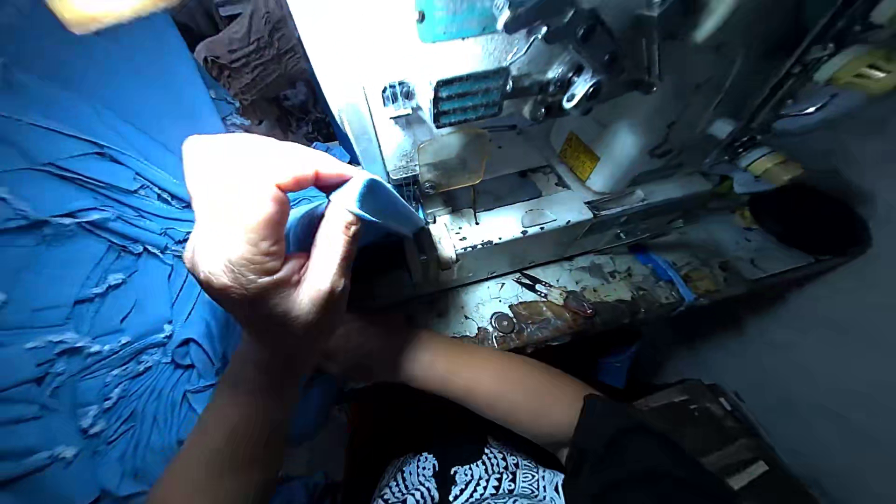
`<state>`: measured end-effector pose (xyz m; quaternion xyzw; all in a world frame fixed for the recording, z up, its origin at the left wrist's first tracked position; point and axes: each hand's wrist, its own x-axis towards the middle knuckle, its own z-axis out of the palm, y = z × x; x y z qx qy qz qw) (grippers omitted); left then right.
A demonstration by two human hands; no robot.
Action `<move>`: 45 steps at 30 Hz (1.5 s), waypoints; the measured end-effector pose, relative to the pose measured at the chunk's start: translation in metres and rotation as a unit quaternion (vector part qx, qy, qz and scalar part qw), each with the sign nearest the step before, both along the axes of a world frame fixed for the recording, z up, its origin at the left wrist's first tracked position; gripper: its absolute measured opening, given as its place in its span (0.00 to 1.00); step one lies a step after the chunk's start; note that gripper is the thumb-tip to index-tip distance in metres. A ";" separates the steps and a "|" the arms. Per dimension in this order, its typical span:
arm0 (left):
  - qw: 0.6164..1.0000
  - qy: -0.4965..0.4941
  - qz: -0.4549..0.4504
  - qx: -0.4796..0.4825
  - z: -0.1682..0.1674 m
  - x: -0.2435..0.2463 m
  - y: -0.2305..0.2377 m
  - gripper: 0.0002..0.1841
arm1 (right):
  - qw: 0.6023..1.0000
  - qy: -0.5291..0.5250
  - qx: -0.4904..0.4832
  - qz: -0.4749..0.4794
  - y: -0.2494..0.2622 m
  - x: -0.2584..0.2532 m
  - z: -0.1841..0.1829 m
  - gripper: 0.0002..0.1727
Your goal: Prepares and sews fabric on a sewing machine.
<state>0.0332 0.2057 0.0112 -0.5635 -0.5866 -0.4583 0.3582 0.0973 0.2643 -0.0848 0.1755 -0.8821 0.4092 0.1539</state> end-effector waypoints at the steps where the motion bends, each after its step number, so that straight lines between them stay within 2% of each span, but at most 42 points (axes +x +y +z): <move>1: 1.000 -0.007 0.006 0.009 -0.002 0.000 -0.002 0.07 | 0.997 0.059 -0.039 -0.029 0.002 0.005 -0.002 0.13; 2: 1.000 -0.015 0.010 0.014 -0.005 -0.002 -0.005 0.06 | 0.982 0.145 -0.092 -0.078 0.007 0.015 -0.010 0.10; 4: 0.999 -0.024 0.006 0.027 -0.013 -0.005 -0.010 0.06 | 0.924 0.289 -0.137 -0.208 0.036 0.031 -0.023 0.06; 6: 0.999 -0.028 -0.008 0.029 -0.020 -0.003 -0.013 0.06 | 0.887 0.334 -0.100 -0.303 0.071 0.043 -0.018 0.05; 7: 0.999 -0.023 -0.017 0.021 -0.023 -0.002 -0.014 0.06 | 0.884 0.333 -0.073 -0.319 0.084 0.044 -0.011 0.07; 10: 0.999 0.021 -0.042 -0.005 -0.028 0.006 -0.015 0.08 | 0.929 0.265 -0.043 -0.257 0.103 0.041 0.012 0.13; 12: 0.997 0.056 -0.046 -0.015 -0.033 0.012 -0.016 0.06 | 0.951 0.232 -0.055 -0.196 0.100 0.048 0.016 0.09; 16: 0.993 0.084 -0.060 -0.055 -0.054 0.020 -0.027 0.08 | 0.955 0.193 -0.181 -0.133 0.063 0.090 -0.008 0.06; 18: 0.992 0.051 -0.084 -0.082 -0.059 0.026 -0.036 0.08 | 0.948 0.178 -0.233 -0.122 0.047 0.107 -0.020 0.07; 20: 0.987 0.017 -0.102 -0.122 -0.043 0.035 -0.047 0.08 | 0.943 0.172 -0.254 -0.132 0.040 0.114 -0.026 0.08; 21: 0.981 0.030 -0.107 -0.159 -0.031 0.039 -0.049 0.08 | 0.942 0.167 -0.256 -0.136 0.038 0.115 -0.027 0.09; 23: 0.948 0.132 -0.087 -0.278 -0.014 0.040 -0.042 0.09 | 0.943 0.158 -0.257 -0.142 0.037 0.115 -0.026 0.09; 25: 0.885 0.221 -0.073 -0.404 -0.013 0.024 -0.024 0.08 | 0.944 0.149 -0.253 -0.150 0.039 0.109 -0.029 0.07; 28: 0.846 0.238 -0.059 -0.474 -0.007 0.011 -0.019 0.08 | 0.944 0.126 -0.240 -0.187 0.053 0.089 -0.053 0.06; 34: 0.850 0.238 -0.030 -0.468 0.009 -0.022 -0.018 0.08 | 0.927 0.111 -0.305 -0.187 0.063 0.072 -0.065 0.06; 45: 0.862 0.241 -0.034 -0.444 0.024 -0.039 -0.010 0.14 | 0.948 0.135 -0.236 -0.165 0.091 0.048 -0.060 0.04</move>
